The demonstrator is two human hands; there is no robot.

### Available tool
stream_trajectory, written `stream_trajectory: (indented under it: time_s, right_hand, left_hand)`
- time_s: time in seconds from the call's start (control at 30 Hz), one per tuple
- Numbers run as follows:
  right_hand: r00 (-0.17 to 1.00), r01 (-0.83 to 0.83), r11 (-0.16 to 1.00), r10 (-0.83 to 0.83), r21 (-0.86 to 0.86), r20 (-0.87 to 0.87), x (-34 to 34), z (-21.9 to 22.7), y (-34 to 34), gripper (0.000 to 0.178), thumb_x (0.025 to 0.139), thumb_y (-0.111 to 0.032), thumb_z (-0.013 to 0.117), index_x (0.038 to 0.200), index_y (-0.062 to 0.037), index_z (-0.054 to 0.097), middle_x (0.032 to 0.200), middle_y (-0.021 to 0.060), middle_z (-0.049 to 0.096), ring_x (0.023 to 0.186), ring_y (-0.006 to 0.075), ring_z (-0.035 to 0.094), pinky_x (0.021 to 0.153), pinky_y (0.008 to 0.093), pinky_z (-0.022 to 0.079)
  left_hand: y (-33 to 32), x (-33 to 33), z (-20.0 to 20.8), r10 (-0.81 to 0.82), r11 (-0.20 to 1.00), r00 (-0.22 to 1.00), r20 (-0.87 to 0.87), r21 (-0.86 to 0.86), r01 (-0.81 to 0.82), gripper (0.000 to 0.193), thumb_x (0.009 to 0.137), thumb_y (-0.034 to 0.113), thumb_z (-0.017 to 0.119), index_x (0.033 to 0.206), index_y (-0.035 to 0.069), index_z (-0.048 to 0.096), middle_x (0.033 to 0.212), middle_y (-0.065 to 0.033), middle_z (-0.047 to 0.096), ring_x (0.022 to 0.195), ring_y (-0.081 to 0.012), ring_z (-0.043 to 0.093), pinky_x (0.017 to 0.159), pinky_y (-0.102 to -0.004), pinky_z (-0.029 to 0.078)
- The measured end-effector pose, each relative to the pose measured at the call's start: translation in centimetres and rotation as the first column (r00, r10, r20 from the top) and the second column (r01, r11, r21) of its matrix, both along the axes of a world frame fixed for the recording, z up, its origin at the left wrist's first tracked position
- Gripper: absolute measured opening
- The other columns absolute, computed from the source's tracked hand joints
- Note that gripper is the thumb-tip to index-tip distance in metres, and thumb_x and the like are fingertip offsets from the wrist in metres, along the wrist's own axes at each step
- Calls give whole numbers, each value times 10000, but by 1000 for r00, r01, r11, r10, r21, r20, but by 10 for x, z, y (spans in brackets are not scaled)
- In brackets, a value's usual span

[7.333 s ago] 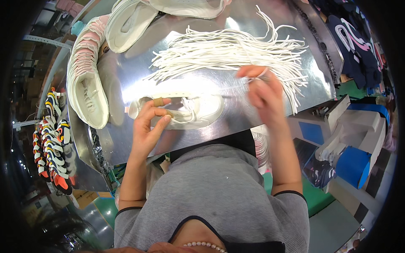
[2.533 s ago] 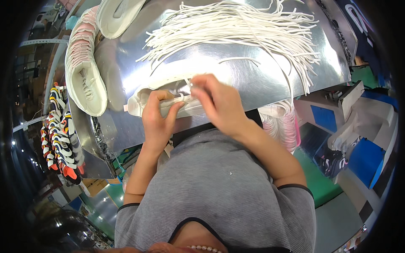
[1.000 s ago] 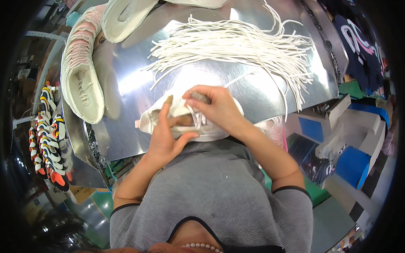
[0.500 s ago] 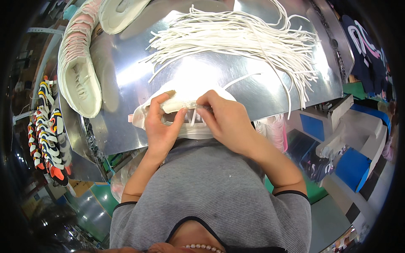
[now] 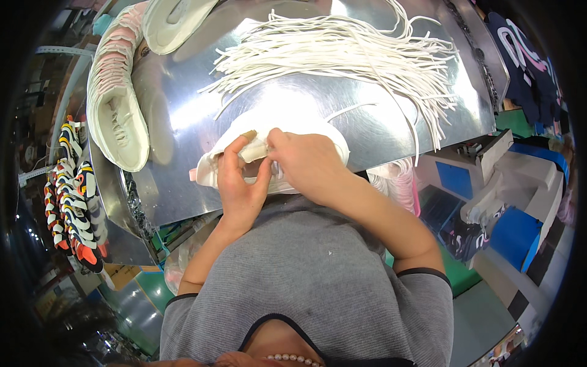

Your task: The person threads white laces through the eyelets of white shoe uppers at a workstation, pulling the laces through and organizing the material.

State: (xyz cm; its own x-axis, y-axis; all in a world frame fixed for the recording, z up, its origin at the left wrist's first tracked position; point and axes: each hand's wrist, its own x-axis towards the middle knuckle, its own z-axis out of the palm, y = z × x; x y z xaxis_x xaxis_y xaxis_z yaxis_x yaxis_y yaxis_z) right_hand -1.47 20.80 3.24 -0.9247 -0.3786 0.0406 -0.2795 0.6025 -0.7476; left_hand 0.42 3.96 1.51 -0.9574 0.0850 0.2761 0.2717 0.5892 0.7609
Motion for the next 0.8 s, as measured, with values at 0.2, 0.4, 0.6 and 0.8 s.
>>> stream_trajectory:
  time_s: [0.2, 0.4, 0.6, 0.8]
  right_hand:
    - [996, 45, 998, -41, 49, -73, 10, 16, 11, 173, 954, -166, 591, 1076, -44, 582, 849, 114, 685, 742, 332, 671, 617, 413, 503]
    - [991, 127, 992, -127, 18, 42, 19, 33, 24, 187, 944, -127, 626, 1112, -50, 591, 840, 132, 695, 731, 326, 675, 622, 406, 503]
    - [992, 118, 993, -118, -6, 37, 16, 20, 21, 216, 944, -136, 630, 1123, -56, 541, 783, 121, 677, 698, 315, 670, 597, 411, 493]
    - [968, 140, 988, -125, -58, 216, 5, 3, 3, 218, 945, -149, 590, 1092, -19, 494, 754, 157, 665, 699, 350, 667, 616, 436, 502]
  left_hand:
    - [3, -2, 1, 19, 997, 993, 116, 71, -27, 449, 787, 96, 796, 1187, 44, 601, 1043, -90, 677, 791, -250, 550, 833, -385, 434]
    - [2, -4, 0, 53, 998, 997, 48, -22, -52, 443, 774, 139, 811, 1161, 50, 615, 948, -84, 671, 771, -236, 544, 797, -375, 426]
    - [5, -5, -2, 48, 998, 999, -22, -38, -49, 388, 780, 137, 791, 1117, 45, 623, 949, -94, 672, 788, -262, 580, 810, -394, 427]
    - [6, 4, 0, -95, 963, 993, -75, -260, 72, 406, 810, 51, 757, 1187, 10, 614, 1103, -132, 650, 973, -282, 587, 811, -382, 453]
